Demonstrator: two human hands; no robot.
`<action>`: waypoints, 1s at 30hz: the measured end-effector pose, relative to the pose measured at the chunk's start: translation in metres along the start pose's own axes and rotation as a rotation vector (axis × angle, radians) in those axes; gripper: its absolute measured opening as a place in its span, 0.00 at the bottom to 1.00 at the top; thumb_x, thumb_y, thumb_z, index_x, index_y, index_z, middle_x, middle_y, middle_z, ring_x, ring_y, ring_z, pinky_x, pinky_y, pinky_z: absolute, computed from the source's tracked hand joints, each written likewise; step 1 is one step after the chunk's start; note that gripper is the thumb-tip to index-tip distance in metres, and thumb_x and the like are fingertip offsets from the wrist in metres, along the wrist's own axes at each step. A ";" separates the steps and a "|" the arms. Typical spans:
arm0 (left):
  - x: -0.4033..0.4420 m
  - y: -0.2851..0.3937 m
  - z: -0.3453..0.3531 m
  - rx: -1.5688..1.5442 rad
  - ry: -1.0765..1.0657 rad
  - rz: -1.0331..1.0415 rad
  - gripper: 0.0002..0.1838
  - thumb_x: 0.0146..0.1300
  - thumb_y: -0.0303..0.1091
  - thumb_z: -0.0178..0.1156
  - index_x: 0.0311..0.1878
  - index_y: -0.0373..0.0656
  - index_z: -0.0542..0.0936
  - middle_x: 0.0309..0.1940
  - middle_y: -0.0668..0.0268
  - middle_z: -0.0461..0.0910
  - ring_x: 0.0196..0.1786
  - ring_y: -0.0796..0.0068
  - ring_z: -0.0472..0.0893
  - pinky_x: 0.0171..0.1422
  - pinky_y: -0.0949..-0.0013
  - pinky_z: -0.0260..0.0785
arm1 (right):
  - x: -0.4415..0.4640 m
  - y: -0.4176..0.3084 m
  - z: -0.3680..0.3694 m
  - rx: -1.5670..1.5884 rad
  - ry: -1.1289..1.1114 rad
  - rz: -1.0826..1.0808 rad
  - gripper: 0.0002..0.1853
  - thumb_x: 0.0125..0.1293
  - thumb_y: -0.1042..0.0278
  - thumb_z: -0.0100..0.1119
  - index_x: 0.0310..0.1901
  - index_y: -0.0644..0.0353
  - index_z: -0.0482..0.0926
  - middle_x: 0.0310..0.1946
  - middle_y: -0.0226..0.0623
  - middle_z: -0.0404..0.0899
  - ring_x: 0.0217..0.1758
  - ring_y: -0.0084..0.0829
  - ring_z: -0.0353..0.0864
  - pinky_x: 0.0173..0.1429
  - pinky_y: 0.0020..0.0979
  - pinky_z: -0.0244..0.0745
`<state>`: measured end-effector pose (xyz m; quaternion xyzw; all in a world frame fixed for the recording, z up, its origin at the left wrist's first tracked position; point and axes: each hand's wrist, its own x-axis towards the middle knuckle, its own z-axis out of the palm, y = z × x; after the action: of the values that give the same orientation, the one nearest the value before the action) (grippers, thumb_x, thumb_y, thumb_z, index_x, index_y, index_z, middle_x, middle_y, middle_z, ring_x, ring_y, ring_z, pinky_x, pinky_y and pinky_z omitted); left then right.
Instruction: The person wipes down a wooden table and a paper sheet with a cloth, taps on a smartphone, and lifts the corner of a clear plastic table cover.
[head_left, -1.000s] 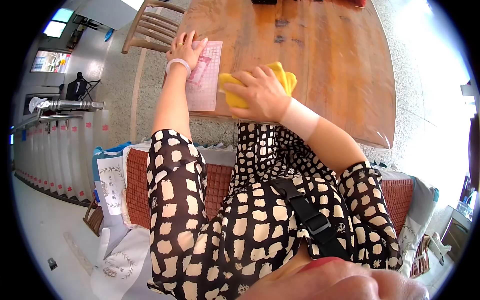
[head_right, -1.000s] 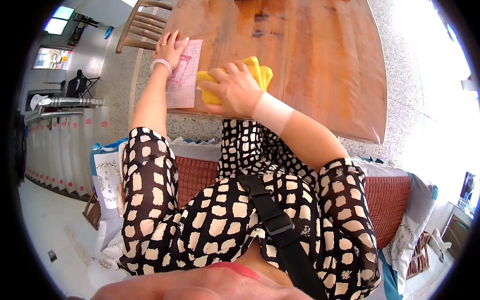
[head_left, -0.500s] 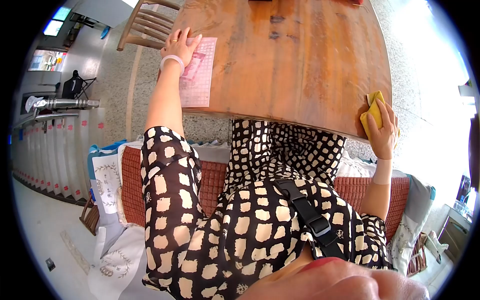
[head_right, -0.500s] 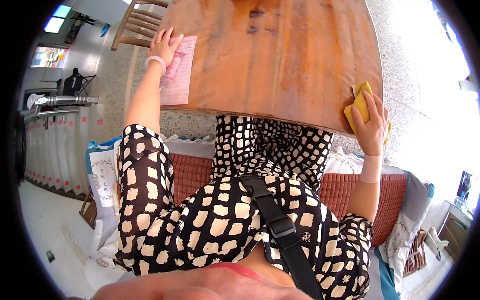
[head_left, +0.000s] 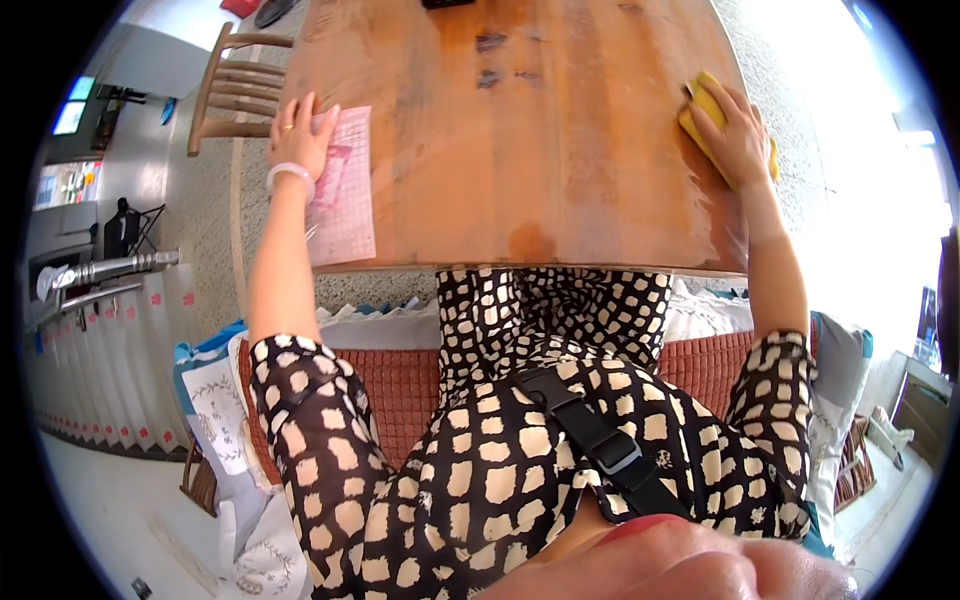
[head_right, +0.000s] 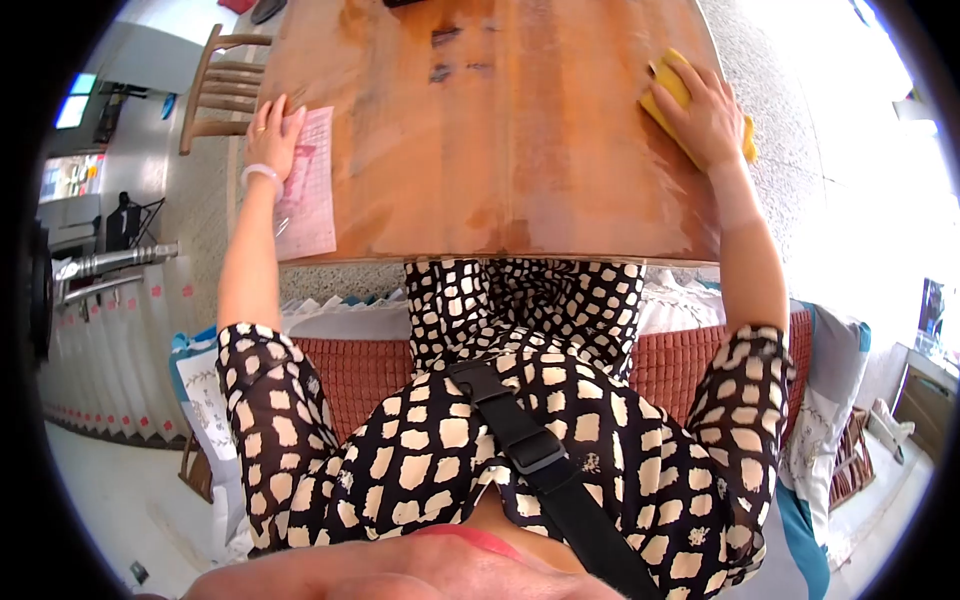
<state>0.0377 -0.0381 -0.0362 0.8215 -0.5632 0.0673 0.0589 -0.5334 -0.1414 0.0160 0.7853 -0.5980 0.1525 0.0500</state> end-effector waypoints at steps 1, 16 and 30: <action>0.000 -0.002 0.002 -0.008 0.020 0.015 0.37 0.63 0.70 0.42 0.72 0.62 0.61 0.73 0.66 0.56 0.76 0.61 0.52 0.74 0.48 0.47 | 0.018 0.003 0.008 -0.016 0.015 0.015 0.29 0.59 0.38 0.53 0.60 0.40 0.75 0.58 0.30 0.74 0.61 0.40 0.71 0.64 0.40 0.66; -0.004 -0.004 -0.003 0.000 0.054 0.057 0.34 0.65 0.67 0.44 0.70 0.61 0.64 0.71 0.63 0.59 0.74 0.59 0.56 0.72 0.49 0.52 | 0.158 0.014 0.051 0.040 0.062 0.303 0.23 0.60 0.43 0.49 0.51 0.44 0.81 0.52 0.43 0.79 0.59 0.49 0.74 0.64 0.46 0.67; -0.003 -0.001 -0.005 0.017 0.056 0.043 0.35 0.64 0.67 0.44 0.69 0.60 0.65 0.71 0.64 0.60 0.73 0.58 0.58 0.73 0.51 0.53 | 0.044 -0.203 0.050 0.188 -0.029 -0.363 0.30 0.61 0.38 0.49 0.61 0.43 0.73 0.62 0.42 0.68 0.63 0.51 0.66 0.63 0.60 0.59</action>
<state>0.0372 -0.0346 -0.0319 0.8074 -0.5783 0.0965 0.0660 -0.3199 -0.1384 0.0025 0.8835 -0.4303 0.1849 -0.0054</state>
